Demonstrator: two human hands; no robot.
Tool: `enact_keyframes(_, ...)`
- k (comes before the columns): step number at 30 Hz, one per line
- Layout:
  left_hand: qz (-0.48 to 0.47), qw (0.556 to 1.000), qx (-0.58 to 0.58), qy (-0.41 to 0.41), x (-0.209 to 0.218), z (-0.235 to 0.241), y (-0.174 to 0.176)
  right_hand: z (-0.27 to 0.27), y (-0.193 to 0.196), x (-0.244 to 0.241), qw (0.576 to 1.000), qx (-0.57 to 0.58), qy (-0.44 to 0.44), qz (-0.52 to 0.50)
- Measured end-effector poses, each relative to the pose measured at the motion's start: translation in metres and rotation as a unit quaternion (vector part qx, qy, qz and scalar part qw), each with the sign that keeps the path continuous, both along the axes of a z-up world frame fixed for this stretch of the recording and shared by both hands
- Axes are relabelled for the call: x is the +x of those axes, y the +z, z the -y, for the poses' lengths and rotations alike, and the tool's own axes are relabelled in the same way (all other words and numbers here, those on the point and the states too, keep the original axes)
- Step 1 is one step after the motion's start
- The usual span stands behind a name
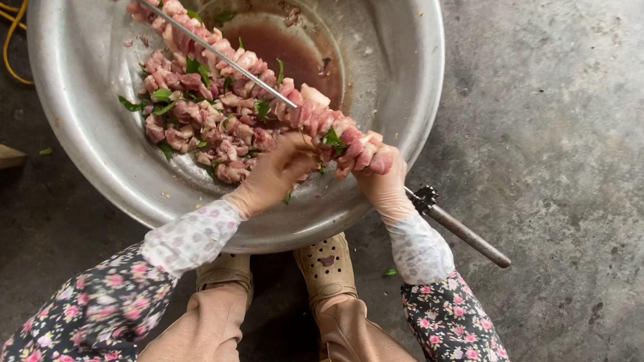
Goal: The person threads pieces of raw meat and green herbs from a large metal bowl onto a long metal skewer. They use gloved hands to pick up the ingredients and slide them down the skewer, arranging them in a continuous line.
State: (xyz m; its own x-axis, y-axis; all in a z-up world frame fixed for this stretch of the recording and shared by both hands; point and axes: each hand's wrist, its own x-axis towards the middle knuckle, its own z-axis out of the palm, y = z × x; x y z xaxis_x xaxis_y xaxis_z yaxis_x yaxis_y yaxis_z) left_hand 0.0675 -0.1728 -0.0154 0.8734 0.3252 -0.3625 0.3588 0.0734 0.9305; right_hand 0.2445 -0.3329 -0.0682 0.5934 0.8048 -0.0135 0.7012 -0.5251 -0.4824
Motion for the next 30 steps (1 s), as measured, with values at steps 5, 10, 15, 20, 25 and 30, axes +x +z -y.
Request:
enact_keyframes(5,-0.316,0.665,0.515,-0.439,-0.006,-0.012,-0.042,0.006,0.001,0.0,0.999,0.011,-0.033,-0.034)
enact_keyframes(10,-0.476,0.771,0.367,-0.211,-0.041,-0.093,-0.064,0.006,0.001,0.004,0.999,0.036,0.008,-0.008)
enact_keyframes(15,-0.46,0.754,0.416,-0.216,-0.005,-0.059,-0.095,0.004,-0.004,0.004,0.998,-0.052,-0.036,-0.005)
enact_keyframes(20,-0.319,0.933,0.163,-0.041,0.059,-0.005,-0.147,0.003,0.006,0.003,1.0,0.021,-0.004,-0.006)
enact_keyframes(25,-0.264,0.884,0.362,-0.133,0.027,-0.012,-0.164,0.002,0.01,0.002,0.998,0.057,0.027,-0.003)
enact_keyframes(30,-0.22,0.935,0.271,-0.067,-0.008,-0.047,-0.11,0.004,0.011,-0.001,0.999,-0.019,-0.038,-0.028)
